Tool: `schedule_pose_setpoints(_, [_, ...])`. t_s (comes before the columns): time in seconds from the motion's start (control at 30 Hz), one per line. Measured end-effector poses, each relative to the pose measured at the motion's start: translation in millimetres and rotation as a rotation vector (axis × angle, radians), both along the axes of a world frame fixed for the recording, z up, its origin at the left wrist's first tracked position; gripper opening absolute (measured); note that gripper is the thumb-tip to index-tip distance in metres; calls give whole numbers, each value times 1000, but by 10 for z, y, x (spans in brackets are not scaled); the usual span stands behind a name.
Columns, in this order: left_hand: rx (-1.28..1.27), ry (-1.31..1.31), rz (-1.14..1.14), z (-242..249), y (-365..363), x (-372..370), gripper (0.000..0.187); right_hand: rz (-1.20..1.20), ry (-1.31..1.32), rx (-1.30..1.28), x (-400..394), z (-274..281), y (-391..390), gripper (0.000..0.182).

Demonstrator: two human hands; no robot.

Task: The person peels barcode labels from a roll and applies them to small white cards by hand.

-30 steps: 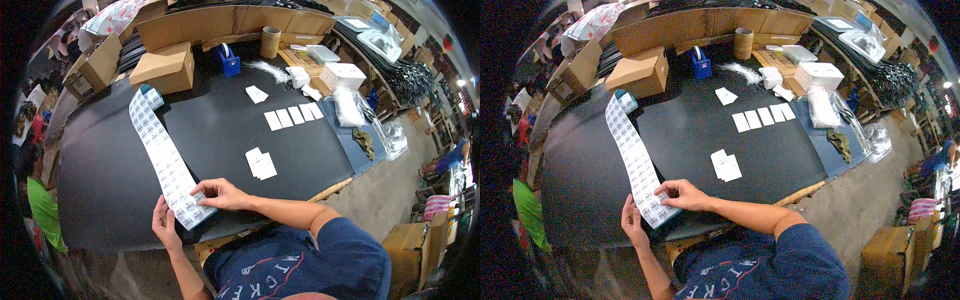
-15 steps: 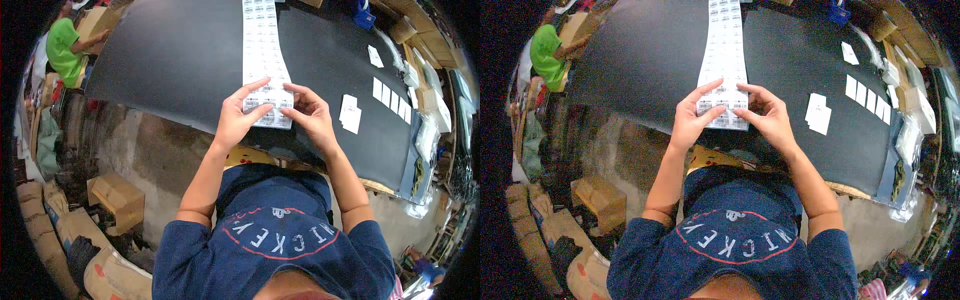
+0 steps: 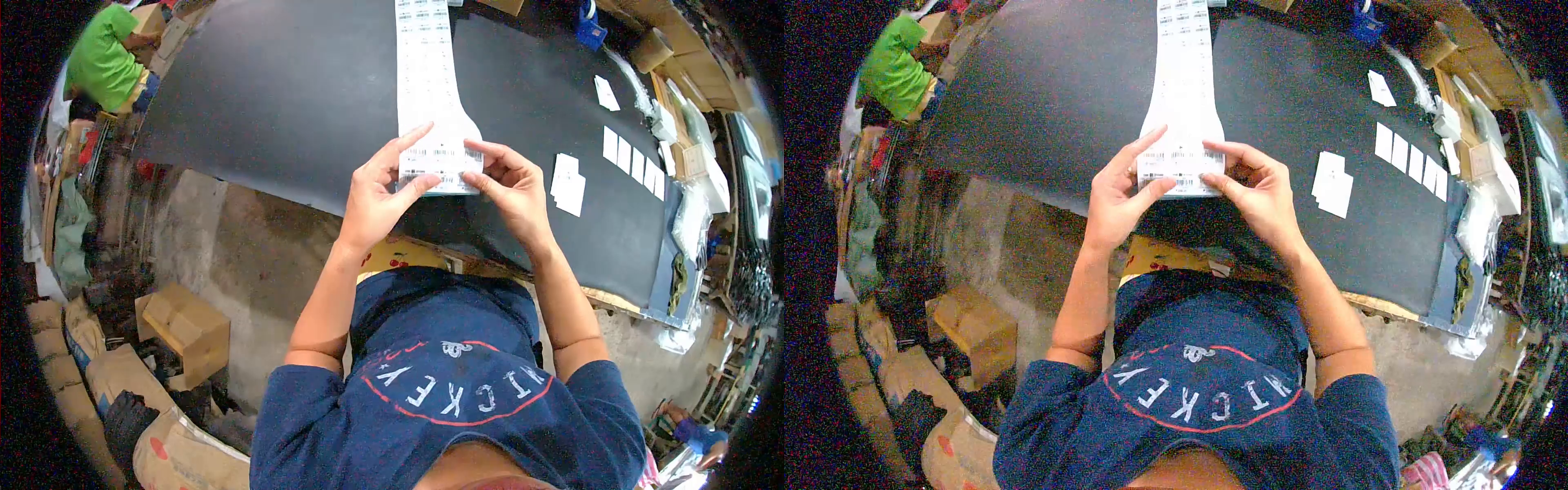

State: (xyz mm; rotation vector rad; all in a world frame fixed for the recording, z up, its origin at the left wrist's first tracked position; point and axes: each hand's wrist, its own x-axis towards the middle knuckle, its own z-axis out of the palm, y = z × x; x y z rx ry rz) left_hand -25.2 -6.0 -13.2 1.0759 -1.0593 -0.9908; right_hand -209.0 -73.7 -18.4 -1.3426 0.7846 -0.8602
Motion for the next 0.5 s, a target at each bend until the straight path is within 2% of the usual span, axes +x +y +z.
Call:
schedule_pose_setpoints(0.07, [-26,-382,-31,-23,41,98,44,-26,-29,-5,14,60,4,38])
schedule_pose_setpoints(0.17, [52,-368,-78,53,49,111,40,-28,-48,-7,12,92,30,38])
schedule_pose_setpoints(0.2, [52,-367,-76,70,47,105,40,-30,-11,-113,5,44,32,38])
schedule_pose_setpoints(0.23, [80,-249,-113,83,42,92,41,-33,27,-220,-2,22,37,38])
schedule_pose_setpoints(0.27, [106,-131,-152,91,38,71,41,-35,28,-220,-14,26,47,38])
schedule_pose_setpoints(0.37, [8,-69,-199,84,4,-21,41,-53,50,-179,-13,67,77,39])
schedule_pose_setpoints(0.5, [29,-139,-141,52,-65,-62,44,-74,52,-226,-21,30,58,41])
